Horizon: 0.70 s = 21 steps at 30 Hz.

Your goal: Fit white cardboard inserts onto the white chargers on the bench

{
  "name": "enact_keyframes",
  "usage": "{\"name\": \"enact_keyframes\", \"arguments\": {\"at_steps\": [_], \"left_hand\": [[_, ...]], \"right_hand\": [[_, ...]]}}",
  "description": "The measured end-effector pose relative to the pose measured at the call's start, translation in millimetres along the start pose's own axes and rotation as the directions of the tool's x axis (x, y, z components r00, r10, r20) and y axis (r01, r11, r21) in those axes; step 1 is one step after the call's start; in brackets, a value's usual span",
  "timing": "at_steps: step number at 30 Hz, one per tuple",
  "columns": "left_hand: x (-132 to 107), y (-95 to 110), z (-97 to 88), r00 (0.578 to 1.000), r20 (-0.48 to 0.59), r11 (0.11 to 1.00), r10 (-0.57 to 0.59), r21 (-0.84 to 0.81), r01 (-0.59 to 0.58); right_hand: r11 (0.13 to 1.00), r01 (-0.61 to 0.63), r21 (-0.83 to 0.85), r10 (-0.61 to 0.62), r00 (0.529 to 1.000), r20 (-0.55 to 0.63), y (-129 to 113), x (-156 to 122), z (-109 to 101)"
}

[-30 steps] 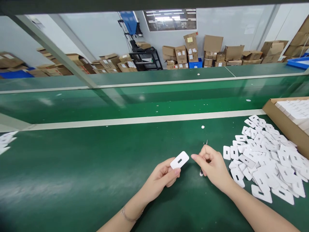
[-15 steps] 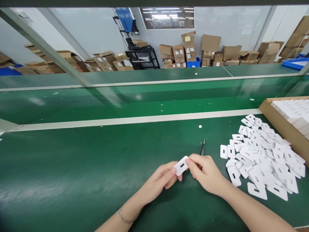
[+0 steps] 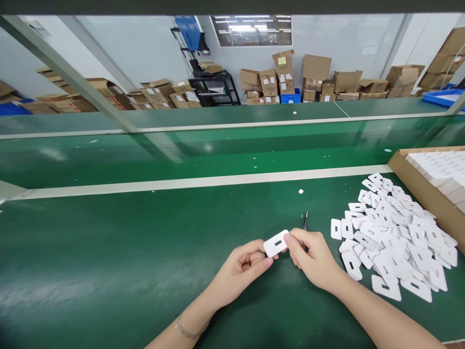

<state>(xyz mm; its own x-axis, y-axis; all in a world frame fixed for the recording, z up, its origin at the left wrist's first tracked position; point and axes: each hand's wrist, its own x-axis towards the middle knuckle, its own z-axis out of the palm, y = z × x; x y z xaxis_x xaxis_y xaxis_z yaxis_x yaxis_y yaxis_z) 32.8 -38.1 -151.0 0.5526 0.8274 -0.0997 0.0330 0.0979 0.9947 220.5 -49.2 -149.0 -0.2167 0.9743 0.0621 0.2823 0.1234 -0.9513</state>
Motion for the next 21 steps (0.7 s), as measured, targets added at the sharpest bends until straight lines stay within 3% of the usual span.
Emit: {"name": "enact_keyframes", "arguments": {"at_steps": [6,21], "left_hand": [[2.0,2.0,-0.3,0.995,-0.104,0.998,-0.002,-0.056,-0.003],[2.3,-4.2,-3.7,0.995,-0.097,0.995,-0.008,-0.098,-0.002]], "right_hand": [[0.999,-0.028,0.015,0.028,1.0,0.004,0.8,-0.8,0.1],[0.997,-0.053,0.047,0.053,0.999,0.001,0.8,-0.3,2.5]]}}
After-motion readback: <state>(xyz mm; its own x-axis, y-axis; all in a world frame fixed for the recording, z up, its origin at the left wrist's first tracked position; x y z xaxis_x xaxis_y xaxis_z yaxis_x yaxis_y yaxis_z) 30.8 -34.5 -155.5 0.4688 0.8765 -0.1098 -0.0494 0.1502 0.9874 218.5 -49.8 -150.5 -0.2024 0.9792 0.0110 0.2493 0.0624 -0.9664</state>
